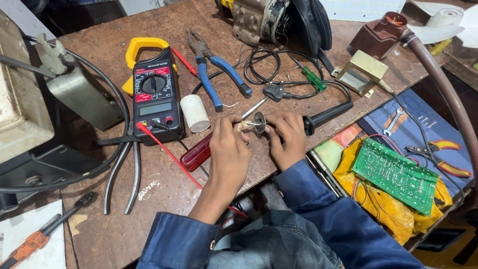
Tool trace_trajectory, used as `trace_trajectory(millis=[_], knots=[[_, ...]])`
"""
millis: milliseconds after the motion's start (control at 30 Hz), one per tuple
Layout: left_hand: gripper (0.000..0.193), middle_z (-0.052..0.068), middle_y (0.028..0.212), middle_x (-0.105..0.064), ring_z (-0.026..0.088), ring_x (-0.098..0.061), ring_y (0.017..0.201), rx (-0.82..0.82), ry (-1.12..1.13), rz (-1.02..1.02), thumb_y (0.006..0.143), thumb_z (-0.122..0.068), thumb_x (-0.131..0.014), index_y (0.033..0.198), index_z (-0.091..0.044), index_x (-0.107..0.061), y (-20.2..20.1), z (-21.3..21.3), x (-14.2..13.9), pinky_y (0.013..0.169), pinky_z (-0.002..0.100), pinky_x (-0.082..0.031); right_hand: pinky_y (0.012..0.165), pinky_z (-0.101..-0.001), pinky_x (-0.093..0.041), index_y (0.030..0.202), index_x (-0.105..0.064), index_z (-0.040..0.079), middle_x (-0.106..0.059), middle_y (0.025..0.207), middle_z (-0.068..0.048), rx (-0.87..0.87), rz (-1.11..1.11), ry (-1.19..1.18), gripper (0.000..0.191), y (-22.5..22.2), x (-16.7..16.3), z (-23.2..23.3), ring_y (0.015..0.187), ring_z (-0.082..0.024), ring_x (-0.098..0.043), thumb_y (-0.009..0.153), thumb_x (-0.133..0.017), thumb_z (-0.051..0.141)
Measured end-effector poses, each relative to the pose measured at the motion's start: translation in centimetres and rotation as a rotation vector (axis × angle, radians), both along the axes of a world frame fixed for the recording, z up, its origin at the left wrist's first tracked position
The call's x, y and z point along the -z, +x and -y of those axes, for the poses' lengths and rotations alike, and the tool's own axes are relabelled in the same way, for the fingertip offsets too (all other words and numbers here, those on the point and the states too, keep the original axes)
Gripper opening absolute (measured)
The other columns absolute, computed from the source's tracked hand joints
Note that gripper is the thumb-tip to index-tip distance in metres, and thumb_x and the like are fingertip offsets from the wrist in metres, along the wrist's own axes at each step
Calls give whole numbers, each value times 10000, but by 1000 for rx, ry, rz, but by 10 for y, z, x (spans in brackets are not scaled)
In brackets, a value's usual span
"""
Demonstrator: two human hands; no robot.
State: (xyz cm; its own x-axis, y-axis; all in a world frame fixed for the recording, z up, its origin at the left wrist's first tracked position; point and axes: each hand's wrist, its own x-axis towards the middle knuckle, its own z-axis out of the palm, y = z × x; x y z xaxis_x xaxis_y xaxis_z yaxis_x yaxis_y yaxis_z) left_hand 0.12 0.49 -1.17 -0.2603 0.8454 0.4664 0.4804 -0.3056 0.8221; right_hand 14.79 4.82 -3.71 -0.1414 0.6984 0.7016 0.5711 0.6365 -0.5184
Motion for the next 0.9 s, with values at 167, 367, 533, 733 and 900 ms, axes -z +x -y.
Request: trace_trajectory(millis=[167,367,533,733,900], knots=[[219,222,1026,-604,267,-696,737,-15,-1,10,954,89,-472,1146,92,-576,1,-1,-1,687,390,-570,952,-396,-481,1128,-726,74,-675,1119,-84,4,4,-1,219,-2,-1,0,1090,-313,-592,910,-734,59],[214,224,1052,-592,260,-699,729,-17,10,11,986,75,-467,1173,103,-567,1,0,0,669,379,-578,1011,-413,-471,1223,-712,81,-658,1243,-96,-10,37,-13,317,-1,-1,-1,1163,-324,-576,906,-731,79],[251,226,1108,-576,257,-706,771,-4,32,27,974,101,-440,1199,109,-551,0,1,0,697,364,-594,1033,-426,-461,1256,-694,86,-645,1267,-104,-31,54,4,383,-1,-1,-2,1185,-337,-564,879,-754,114],[213,207,1114,-585,242,-709,795,-47,75,37,1010,88,-447,1190,88,-562,1,4,-5,710,350,-594,999,-415,-477,1251,-694,85,-656,1227,-105,-34,56,4,391,-3,-2,-1,1154,-325,-577,871,-781,122],[195,198,1112,-585,241,-705,811,-76,118,41,1025,75,-454,1183,79,-567,0,9,-10,722,346,-590,928,-383,-501,1200,-727,87,-680,1135,-89,-35,10,-14,355,-4,-4,3,1072,-288,-600,856,-803,131]])
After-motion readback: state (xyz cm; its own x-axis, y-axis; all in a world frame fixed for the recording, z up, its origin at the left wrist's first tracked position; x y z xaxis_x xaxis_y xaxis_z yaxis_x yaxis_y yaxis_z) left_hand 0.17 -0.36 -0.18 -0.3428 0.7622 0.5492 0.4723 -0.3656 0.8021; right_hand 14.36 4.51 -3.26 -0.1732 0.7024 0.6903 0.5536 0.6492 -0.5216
